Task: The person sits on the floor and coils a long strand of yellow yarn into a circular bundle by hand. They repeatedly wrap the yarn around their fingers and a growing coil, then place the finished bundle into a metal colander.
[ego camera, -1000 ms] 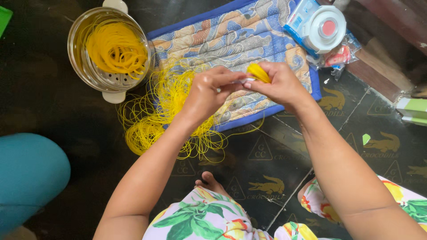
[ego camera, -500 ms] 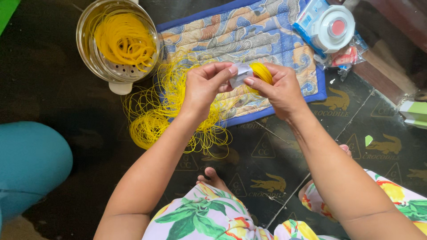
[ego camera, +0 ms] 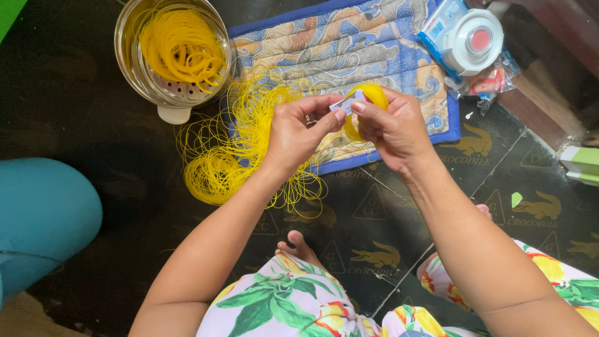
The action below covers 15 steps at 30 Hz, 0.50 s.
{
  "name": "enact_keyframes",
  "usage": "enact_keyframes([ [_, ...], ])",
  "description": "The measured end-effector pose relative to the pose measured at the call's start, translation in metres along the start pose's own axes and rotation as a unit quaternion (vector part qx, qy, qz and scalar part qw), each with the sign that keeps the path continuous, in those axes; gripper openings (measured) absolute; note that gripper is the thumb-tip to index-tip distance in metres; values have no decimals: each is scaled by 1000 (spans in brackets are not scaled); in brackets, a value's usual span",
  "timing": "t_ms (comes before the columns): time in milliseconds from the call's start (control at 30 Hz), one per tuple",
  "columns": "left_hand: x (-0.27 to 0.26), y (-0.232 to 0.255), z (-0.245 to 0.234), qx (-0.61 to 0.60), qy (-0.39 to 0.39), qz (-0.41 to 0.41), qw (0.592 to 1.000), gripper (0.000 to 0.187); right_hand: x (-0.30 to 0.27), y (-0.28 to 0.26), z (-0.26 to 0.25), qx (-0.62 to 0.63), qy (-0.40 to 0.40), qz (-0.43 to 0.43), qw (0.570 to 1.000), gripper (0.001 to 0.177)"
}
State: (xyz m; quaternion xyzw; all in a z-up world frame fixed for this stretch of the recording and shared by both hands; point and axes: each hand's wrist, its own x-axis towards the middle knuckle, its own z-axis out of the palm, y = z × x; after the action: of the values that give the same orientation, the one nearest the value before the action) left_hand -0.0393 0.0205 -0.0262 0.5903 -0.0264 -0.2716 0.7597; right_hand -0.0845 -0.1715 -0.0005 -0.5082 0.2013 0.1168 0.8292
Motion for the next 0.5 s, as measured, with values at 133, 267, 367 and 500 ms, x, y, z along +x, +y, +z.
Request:
enact_keyframes([
  [133,1,-2,3,-61,29,-7,998,33,0,5,3,82,-26,-22,996,17],
  [267,2,-2,1,-87,16,-19,996,32,-4,4,8,84,-34,-25,996,27],
  [367,3,-2,1,-112,-3,-30,993,31,-4,6,11,80,-31,-25,996,28],
  [500,8,-4,2,-98,-27,-38,994,32,2,11,4,92,-24,-42,995,17],
])
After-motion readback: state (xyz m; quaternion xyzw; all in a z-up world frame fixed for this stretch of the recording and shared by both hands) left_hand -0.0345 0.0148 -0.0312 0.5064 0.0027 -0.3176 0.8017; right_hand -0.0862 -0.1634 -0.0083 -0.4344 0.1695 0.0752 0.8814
